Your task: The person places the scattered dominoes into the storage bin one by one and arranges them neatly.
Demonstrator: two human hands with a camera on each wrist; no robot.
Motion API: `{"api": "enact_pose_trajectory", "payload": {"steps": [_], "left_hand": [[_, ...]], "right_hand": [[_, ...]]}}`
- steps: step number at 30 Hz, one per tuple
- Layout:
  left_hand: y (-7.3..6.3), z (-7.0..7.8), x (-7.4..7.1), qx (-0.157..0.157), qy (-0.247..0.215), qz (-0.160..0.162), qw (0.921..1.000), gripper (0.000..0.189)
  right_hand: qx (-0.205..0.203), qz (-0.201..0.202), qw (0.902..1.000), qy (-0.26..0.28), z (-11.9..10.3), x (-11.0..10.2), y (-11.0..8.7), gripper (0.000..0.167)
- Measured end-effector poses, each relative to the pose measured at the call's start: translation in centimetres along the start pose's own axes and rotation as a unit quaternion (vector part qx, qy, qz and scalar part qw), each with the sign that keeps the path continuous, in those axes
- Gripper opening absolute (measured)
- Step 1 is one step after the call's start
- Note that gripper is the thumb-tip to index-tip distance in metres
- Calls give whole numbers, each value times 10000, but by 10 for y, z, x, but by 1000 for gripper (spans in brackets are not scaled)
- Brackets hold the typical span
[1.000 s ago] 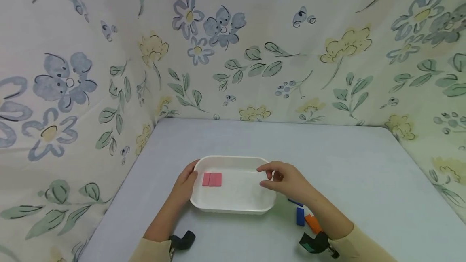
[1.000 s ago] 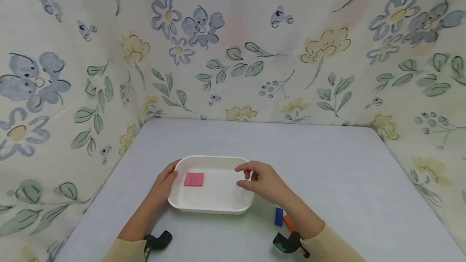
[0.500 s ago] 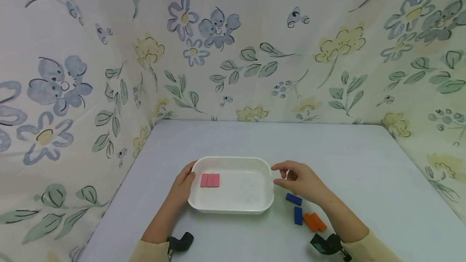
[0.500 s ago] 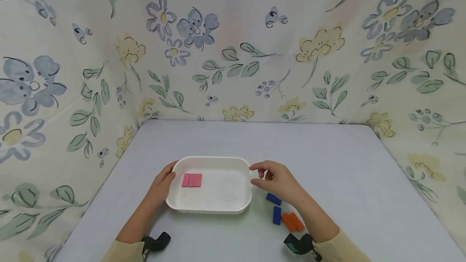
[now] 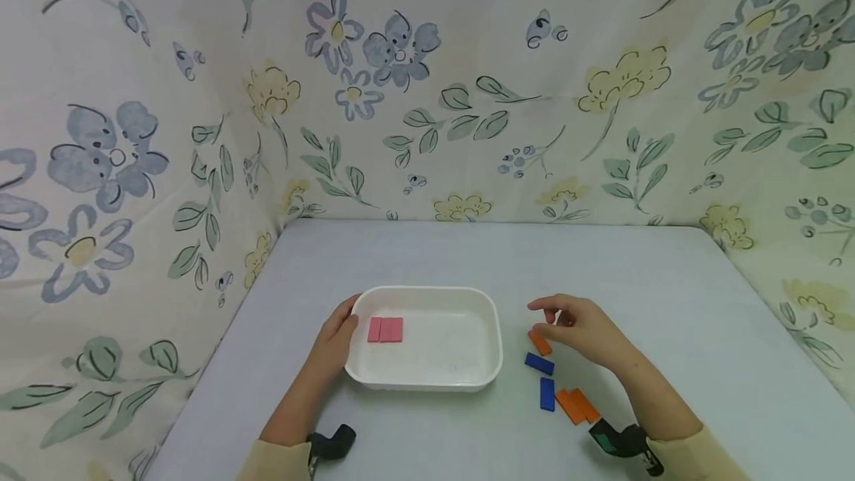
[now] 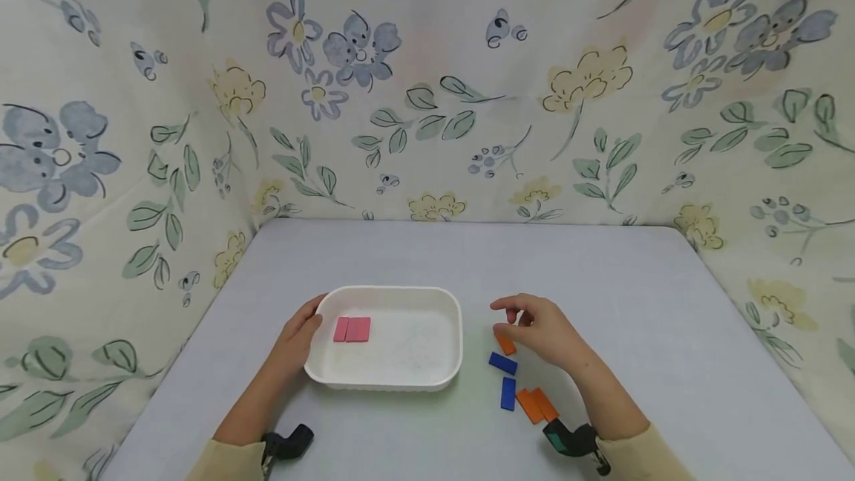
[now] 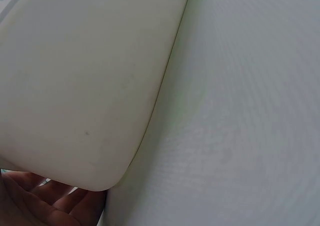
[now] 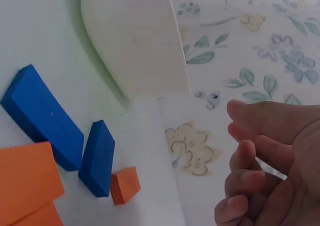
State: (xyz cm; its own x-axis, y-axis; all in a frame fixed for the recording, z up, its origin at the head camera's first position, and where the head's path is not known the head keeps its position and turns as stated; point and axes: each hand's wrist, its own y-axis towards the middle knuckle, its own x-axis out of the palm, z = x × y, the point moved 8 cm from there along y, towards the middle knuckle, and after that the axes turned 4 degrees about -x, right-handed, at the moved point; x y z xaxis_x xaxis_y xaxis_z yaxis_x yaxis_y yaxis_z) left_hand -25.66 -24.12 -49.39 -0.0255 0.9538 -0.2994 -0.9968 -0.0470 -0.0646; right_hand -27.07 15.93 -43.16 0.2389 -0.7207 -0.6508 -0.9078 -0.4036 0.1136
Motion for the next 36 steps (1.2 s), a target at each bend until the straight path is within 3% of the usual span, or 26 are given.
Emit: {"api": "enact_pose_trajectory", "payload": {"steps": [6,13,20,36], "left_hand": [[0,0,0,93,-30,7,10000,43],[0,1,-1,141,-135,-43,9998,42],[0,2,0,120,-46,49,9999,43],[1,0,0,36,-40,99,9999,43]], "right_hand": [[258,-231,9994,-5,19,-4,0,36],[671,-722,9948,240,46,10,2,41],[754,-929,9925,243,59,21,4,51],[609,-1265,9897,264,60,23,0,41]]}}
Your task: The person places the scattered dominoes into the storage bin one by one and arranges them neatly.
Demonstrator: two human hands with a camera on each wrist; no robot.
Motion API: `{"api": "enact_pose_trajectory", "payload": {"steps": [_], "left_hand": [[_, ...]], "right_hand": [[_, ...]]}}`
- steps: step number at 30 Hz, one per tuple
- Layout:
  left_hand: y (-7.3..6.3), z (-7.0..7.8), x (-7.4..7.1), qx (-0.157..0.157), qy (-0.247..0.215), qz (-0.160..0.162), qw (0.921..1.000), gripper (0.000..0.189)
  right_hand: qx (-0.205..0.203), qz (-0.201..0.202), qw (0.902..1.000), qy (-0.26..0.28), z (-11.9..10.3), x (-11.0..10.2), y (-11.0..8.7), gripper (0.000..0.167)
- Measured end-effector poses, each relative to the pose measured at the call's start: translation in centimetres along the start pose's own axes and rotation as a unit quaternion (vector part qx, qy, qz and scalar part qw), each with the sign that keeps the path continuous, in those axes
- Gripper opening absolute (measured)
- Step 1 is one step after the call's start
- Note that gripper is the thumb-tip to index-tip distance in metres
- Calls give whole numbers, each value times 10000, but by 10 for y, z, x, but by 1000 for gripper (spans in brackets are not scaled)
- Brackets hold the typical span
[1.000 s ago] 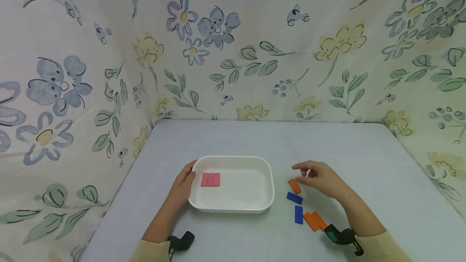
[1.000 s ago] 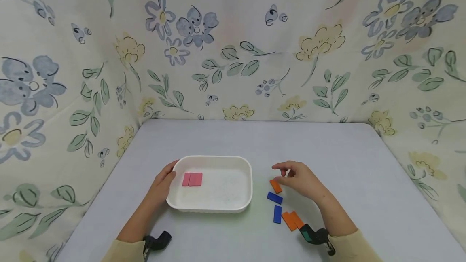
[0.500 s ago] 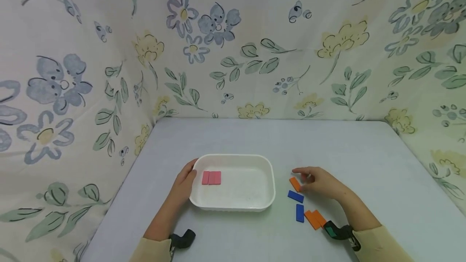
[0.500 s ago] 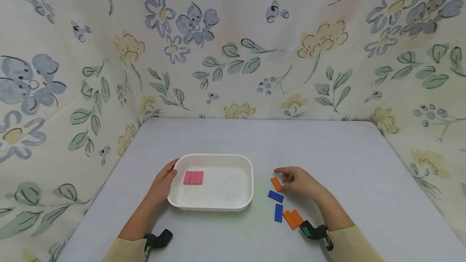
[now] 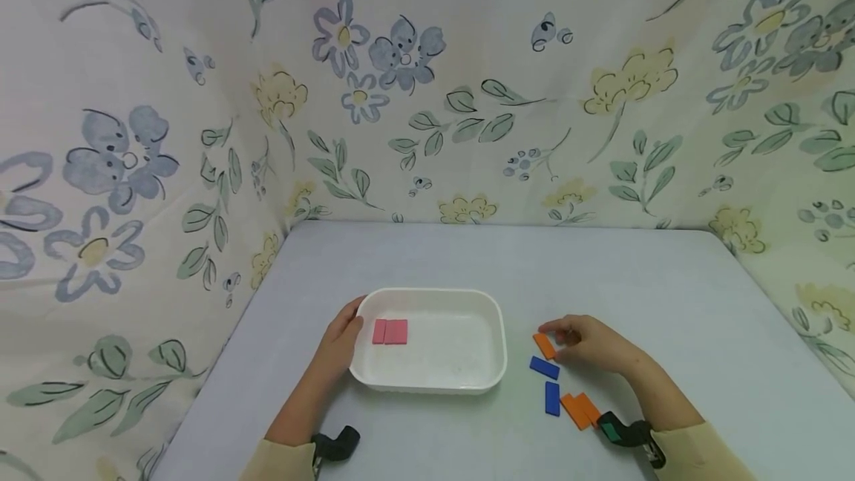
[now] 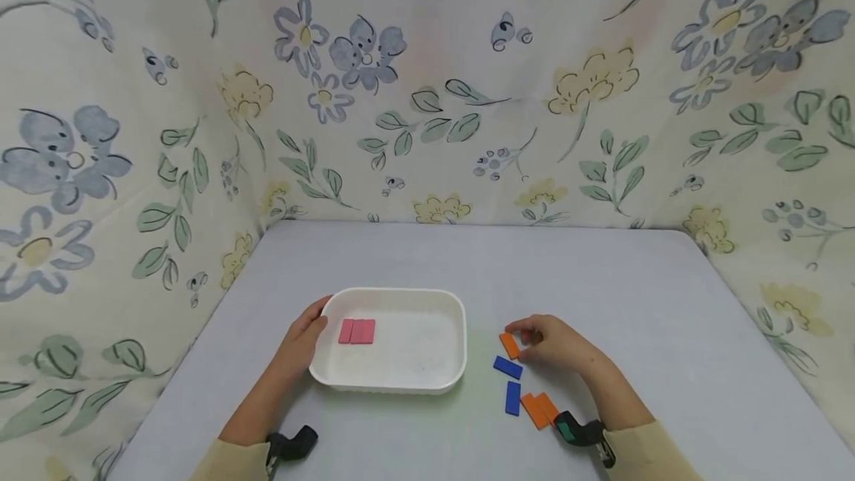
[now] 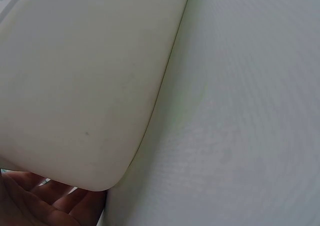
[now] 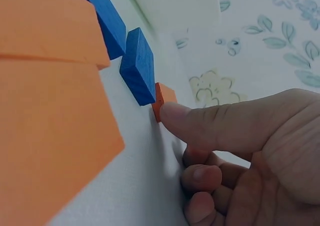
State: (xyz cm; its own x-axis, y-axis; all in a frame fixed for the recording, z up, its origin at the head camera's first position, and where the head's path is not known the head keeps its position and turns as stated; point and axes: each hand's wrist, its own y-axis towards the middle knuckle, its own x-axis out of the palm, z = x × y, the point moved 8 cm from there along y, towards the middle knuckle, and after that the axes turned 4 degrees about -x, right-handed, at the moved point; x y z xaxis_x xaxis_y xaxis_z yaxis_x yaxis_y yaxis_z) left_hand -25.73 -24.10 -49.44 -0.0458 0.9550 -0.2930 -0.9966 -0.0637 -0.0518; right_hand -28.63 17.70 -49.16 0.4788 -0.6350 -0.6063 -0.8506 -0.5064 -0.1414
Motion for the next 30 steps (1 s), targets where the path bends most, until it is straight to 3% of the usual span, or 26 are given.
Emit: {"api": "enact_pose_trajectory", "payload": {"steps": [15,30], "left_hand": [[-2,0,0,-17,41,15,10000,43],[-3,0,0,32,224,103,9997,43]], "right_hand": [[136,254,9995,-123,2,1,-1,45],[220,232,9994,-111,1,2,-5,45]]}}
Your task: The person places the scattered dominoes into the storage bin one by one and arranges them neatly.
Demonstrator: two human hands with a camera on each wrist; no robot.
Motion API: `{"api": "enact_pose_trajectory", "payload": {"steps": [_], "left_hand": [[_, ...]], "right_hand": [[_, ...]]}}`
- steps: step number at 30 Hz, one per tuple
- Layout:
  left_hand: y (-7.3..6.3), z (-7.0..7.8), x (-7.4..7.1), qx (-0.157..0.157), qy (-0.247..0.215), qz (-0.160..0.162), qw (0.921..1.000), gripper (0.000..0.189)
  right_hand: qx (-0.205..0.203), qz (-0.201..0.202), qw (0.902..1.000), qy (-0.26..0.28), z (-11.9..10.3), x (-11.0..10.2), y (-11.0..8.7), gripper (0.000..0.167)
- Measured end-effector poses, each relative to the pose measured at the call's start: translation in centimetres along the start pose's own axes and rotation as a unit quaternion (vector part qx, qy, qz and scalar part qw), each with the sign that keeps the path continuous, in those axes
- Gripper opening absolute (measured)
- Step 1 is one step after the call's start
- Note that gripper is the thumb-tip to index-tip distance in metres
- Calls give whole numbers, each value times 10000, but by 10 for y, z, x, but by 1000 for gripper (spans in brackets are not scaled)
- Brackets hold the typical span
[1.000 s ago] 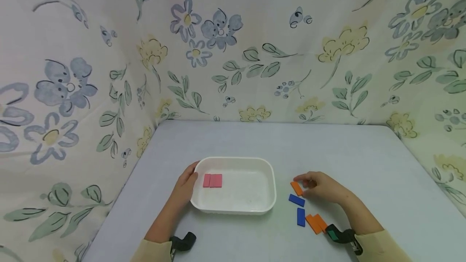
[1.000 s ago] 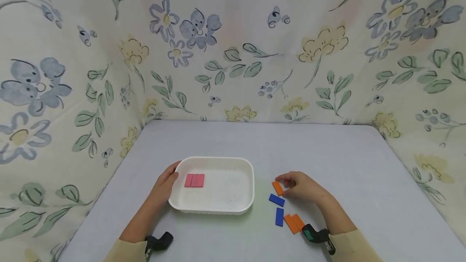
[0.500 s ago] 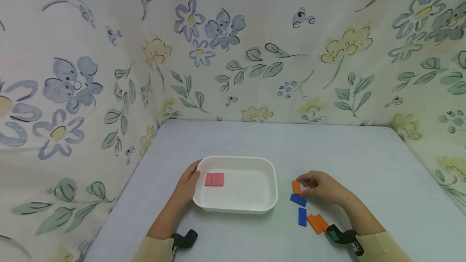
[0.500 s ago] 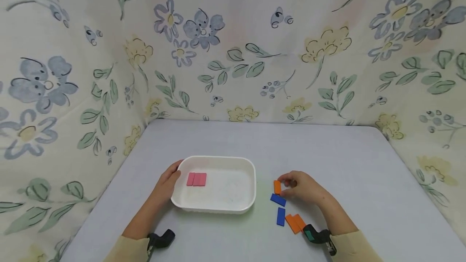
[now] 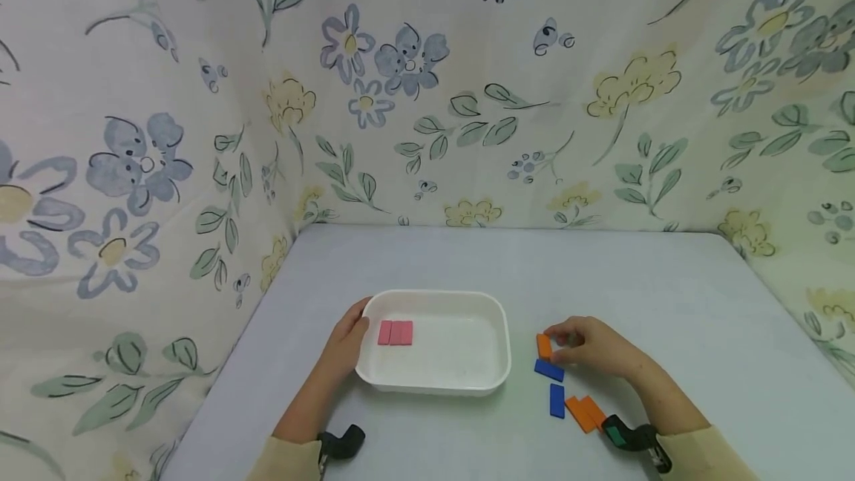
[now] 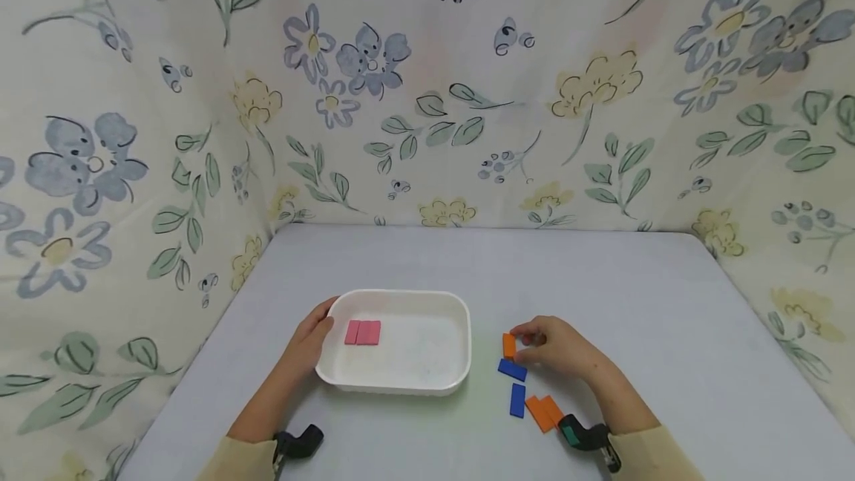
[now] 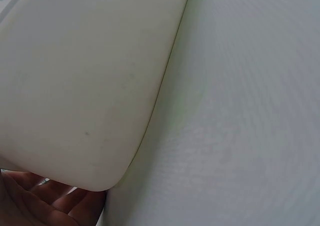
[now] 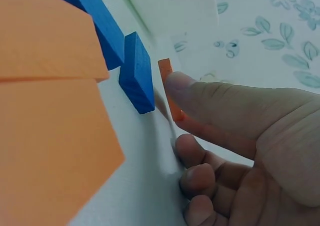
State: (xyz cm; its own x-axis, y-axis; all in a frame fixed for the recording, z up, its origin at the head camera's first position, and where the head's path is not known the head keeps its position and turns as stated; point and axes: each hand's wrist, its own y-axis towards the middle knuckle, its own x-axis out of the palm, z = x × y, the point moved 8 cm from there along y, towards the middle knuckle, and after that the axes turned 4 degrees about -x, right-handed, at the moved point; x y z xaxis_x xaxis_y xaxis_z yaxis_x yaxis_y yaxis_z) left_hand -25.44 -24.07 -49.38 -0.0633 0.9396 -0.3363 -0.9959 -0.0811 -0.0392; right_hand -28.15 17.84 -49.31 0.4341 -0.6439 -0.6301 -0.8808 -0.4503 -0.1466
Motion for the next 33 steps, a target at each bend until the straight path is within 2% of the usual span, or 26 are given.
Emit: {"api": "enact_pose_trajectory", "payload": {"steps": [11,17,20,27,33], "left_hand": [[1,-1,4,30,-27,-65,10000,43],[1,0,0,-13,-36,57,10000,43],[0,0,0,16,-36,20,10000,43],[-1,1,0,200,-127,-25,9997,42],[-3,7,-3,421,-461,-145,9979,42]], "right_hand": [[-144,-93,9998,80,-4,-2,-3,44],[-381,-56,9992,147,-7,-1,-2,42],[-348,37,9994,32,-8,-2,-2,41],[-119,558,9981,-242,-16,-8,-4,42],[-430,725,9956,-414,-36,-10,-5,45]]}}
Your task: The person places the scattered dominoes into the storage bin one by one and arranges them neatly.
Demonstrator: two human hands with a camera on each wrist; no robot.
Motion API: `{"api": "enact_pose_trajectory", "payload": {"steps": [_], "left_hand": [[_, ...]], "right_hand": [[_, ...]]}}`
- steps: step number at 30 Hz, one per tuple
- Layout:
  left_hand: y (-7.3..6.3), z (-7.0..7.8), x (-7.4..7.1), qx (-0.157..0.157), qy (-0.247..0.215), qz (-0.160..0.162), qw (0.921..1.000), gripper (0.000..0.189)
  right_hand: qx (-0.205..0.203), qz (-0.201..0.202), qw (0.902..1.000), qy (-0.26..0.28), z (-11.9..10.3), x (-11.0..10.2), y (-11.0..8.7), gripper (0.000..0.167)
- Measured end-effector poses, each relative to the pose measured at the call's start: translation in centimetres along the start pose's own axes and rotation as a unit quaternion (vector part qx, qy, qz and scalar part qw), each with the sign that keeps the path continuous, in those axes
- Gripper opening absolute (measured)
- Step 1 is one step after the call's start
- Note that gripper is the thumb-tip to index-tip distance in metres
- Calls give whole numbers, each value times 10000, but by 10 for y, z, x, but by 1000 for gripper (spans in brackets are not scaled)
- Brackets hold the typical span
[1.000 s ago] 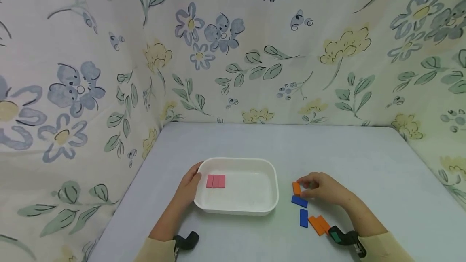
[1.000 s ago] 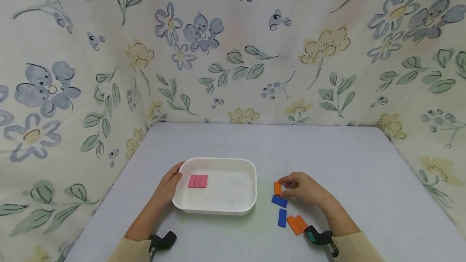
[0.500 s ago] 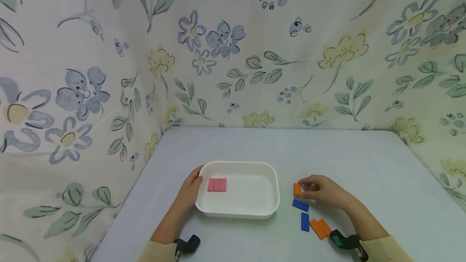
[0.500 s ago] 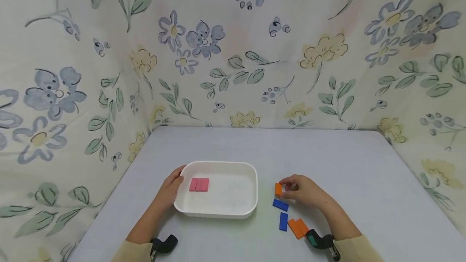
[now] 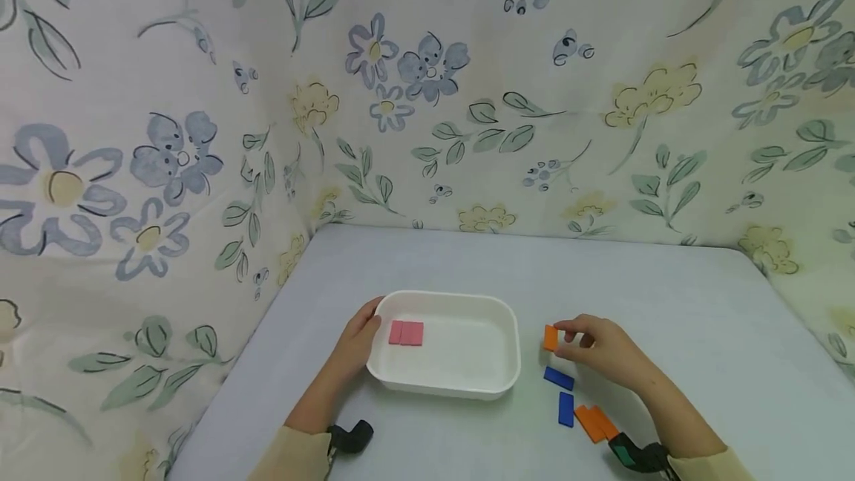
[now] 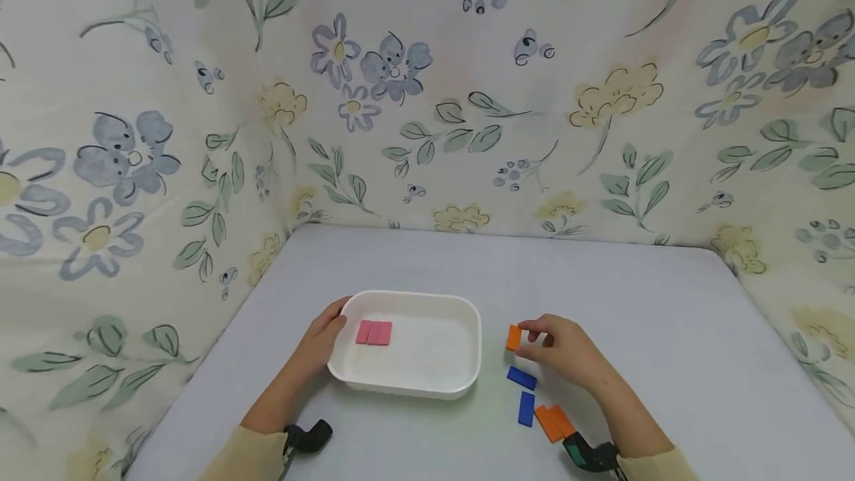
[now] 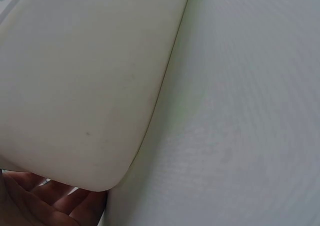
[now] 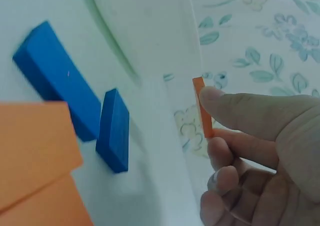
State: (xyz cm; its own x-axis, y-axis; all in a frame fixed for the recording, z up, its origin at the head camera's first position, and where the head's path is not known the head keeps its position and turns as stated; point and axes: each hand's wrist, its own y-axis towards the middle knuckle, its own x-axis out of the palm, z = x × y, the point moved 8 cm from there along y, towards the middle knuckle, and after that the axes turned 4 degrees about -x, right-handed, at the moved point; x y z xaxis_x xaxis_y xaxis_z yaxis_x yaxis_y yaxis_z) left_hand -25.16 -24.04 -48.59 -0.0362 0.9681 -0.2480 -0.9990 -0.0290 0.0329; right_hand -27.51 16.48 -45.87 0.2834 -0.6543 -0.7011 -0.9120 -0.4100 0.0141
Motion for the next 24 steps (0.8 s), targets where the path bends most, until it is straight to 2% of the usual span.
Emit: {"api": "enact_pose_trajectory", "payload": {"steps": [3,7,16,21,24], "left_hand": [[2,2,2,8,33,47,10000,41],[2,-2,1,-196,230,176,9994,41],[-2,-7,-7,-288,328,267,9987,41],[0,-4,-2,-180,232,155,9994,42],[2,-2,0,-269,235,168,9992,42]], "right_hand": [[-239,148,9996,-33,-13,-5,-2,43],[-499,219,9985,43,-32,-4,-4,42],[-794,-86,9962,363,-66,22,6,40],[-823,-226,9949,533,-78,32,13,41],[-824,-266,9948,543,-83,37,16,42]]}}
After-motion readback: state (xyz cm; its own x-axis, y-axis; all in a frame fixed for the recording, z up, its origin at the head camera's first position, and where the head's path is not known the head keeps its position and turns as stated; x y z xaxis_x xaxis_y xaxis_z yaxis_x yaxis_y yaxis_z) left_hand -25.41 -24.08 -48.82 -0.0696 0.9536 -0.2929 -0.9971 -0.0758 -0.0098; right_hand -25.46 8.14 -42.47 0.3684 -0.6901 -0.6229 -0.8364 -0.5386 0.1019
